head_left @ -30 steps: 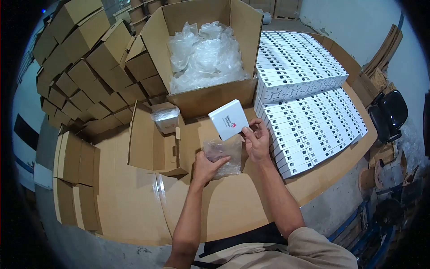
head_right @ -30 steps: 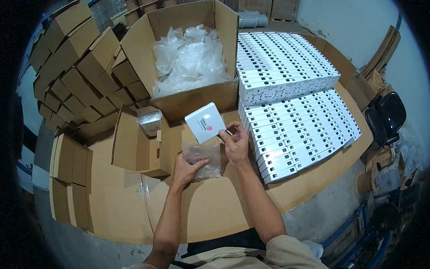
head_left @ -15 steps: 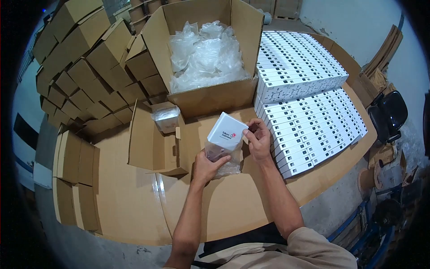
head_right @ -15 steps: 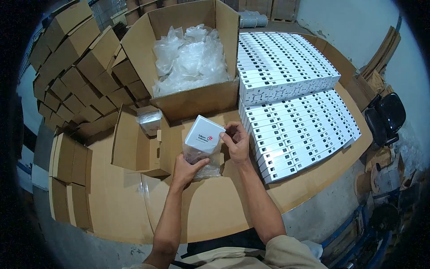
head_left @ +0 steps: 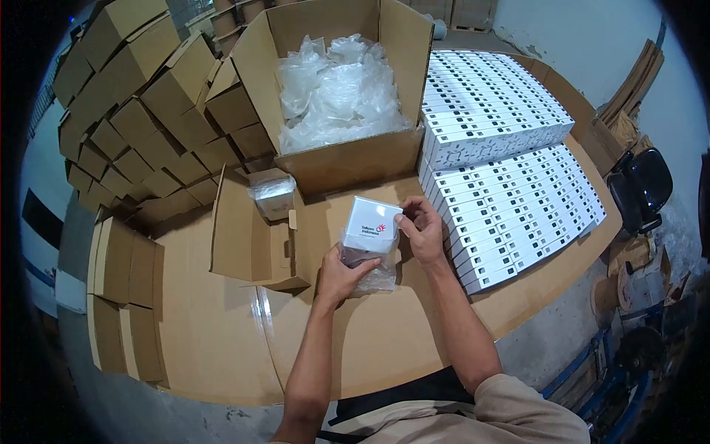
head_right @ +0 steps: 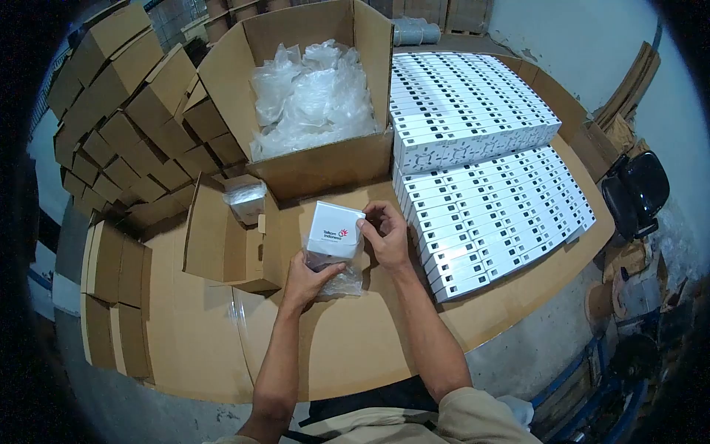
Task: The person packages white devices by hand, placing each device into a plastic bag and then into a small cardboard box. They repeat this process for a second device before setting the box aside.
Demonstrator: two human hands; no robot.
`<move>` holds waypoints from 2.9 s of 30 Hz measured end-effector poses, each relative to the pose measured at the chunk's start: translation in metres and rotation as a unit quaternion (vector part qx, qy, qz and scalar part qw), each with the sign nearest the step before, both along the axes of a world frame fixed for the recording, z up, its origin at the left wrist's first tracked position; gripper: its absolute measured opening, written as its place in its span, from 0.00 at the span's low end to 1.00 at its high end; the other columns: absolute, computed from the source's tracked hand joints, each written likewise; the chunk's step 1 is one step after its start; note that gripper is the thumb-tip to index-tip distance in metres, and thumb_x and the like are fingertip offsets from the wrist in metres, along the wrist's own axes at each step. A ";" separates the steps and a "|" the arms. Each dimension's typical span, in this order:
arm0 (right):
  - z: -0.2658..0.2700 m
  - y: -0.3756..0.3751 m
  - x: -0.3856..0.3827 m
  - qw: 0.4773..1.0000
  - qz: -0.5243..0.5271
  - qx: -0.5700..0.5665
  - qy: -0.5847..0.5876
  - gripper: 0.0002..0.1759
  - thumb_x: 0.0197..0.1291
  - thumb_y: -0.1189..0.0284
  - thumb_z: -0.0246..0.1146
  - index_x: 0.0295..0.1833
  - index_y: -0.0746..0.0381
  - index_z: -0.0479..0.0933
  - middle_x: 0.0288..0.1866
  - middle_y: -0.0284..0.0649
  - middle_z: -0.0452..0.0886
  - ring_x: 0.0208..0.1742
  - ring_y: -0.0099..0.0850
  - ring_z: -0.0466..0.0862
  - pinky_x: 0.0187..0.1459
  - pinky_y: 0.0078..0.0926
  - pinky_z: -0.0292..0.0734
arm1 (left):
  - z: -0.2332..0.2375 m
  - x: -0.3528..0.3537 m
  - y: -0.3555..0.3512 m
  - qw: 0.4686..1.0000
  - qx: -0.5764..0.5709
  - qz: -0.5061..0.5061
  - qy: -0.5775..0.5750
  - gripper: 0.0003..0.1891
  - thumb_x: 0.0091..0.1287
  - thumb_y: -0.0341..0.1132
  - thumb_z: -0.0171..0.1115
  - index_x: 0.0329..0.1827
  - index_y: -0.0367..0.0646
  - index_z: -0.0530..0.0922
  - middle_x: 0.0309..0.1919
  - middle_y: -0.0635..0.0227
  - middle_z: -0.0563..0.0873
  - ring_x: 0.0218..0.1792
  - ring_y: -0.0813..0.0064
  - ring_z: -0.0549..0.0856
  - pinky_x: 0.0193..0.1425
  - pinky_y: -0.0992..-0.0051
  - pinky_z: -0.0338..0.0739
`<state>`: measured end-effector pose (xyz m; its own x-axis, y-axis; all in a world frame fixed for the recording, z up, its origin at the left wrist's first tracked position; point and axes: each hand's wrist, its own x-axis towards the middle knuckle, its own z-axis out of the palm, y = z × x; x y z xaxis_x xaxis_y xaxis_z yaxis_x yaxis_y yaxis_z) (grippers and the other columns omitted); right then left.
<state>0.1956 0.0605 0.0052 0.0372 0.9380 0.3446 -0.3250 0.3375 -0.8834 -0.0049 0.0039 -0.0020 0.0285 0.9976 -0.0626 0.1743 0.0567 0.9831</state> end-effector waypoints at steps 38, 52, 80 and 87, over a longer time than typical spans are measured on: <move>0.012 -0.007 0.003 0.981 0.117 -0.032 -0.154 0.26 0.64 0.77 0.74 0.67 0.59 0.79 0.40 0.29 0.79 0.41 0.18 0.77 0.44 0.19 0.75 | -0.028 -0.001 0.015 0.976 0.017 0.073 -0.202 0.27 0.88 0.50 0.42 0.76 0.39 0.74 0.67 0.62 0.82 0.67 0.72 0.79 0.74 0.69 0.70; 0.010 -0.005 0.009 0.986 0.111 -0.026 -0.125 0.09 0.67 0.77 0.72 0.50 0.69 0.85 0.44 0.35 0.88 0.47 0.22 0.85 0.51 0.23 0.81 | -0.002 0.005 0.009 0.982 0.033 0.037 -0.183 0.28 0.88 0.50 0.39 0.80 0.43 0.71 0.73 0.64 0.77 0.72 0.72 0.73 0.80 0.70 0.63; 0.021 -0.011 -0.009 0.979 0.160 -0.117 0.056 0.26 0.76 0.71 0.64 0.75 0.64 0.71 0.61 0.53 0.87 0.63 0.34 0.85 0.66 0.32 0.79 | 0.003 0.011 0.009 0.946 0.081 0.072 -0.305 0.30 0.88 0.54 0.37 0.77 0.41 0.71 0.67 0.65 0.78 0.66 0.73 0.77 0.74 0.70 0.70; 0.019 -0.011 0.004 0.975 0.179 -0.089 -0.097 0.30 0.69 0.72 0.72 0.74 0.65 0.73 0.56 0.38 0.87 0.55 0.26 0.85 0.58 0.27 0.81 | 0.005 0.008 0.010 0.963 0.134 0.042 -0.228 0.23 0.80 0.41 0.62 0.73 0.41 0.73 0.61 0.63 0.81 0.62 0.73 0.80 0.69 0.70 0.74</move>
<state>0.1998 0.0492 0.0237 -0.3544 0.9240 0.1433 -0.2141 0.0690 -0.9744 0.0032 0.0142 0.0026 -0.0900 0.9762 0.1973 -0.2743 -0.2147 0.9374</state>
